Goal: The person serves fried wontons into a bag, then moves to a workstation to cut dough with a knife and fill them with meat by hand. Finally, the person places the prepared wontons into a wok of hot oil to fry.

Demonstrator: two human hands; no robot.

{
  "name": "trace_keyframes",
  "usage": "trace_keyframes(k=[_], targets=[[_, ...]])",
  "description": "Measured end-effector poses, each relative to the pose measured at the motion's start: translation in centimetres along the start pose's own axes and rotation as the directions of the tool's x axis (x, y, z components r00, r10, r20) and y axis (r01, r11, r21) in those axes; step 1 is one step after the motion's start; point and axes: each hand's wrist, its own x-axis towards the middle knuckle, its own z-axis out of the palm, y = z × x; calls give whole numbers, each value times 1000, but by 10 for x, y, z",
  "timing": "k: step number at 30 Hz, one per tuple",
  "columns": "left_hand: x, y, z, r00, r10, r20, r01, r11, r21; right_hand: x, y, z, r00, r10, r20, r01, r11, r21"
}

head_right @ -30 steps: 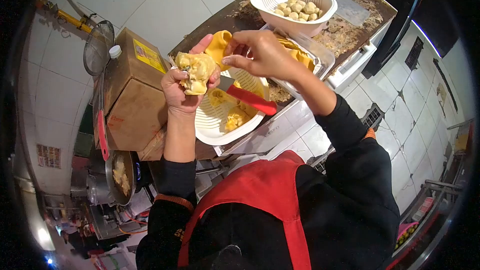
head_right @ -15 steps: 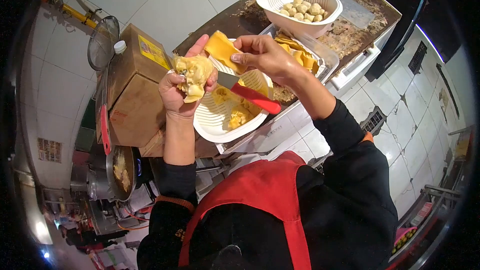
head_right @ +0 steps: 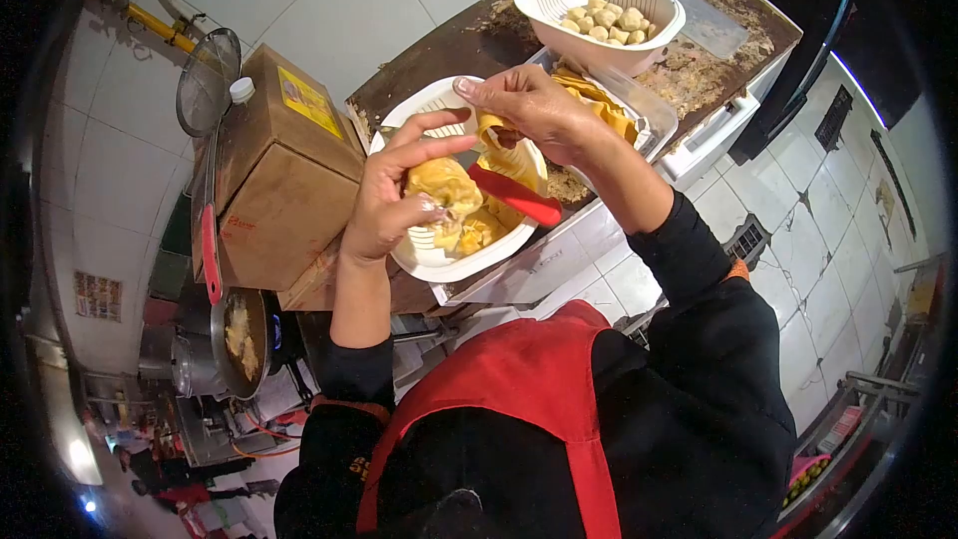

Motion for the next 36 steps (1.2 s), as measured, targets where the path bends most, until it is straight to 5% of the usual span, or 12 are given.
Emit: trace_keyframes(k=[4,6,10,13,15,18,22,24,36], targets=[[2,-1,6,999,37,-18,-36,999,26,-2,-7,3,997,71,-24,-70,996,52],[1,-4,7,997,47,-56,-43,997,57,-5,-10,5,995,72,75,-89,964,251],[2,-9,6,988,138,-64,-133,988,77,-9,-14,12,998,-2,68,-13,977,215],[2,-6,9,989,58,-134,-73,992,-104,-9,-10,13,993,-98,69,89,988,129],[2,-9,6,982,150,-115,-141,987,80,-9,-10,14,977,-208,46,207,978,8],[3,-11,6,981,155,-119,-143,984,106,-2,-3,11,960,-277,26,278,959,-52],[3,-13,11,971,184,-151,-178,983,48,-2,-7,14,965,-249,-85,247,968,-32],[1,-12,12,983,113,-148,-104,992,69,2,-6,14,965,-221,-140,243,956,165],[5,-4,6,982,142,-126,-133,988,74,2,-5,4,959,-274,-68,281,947,155]])
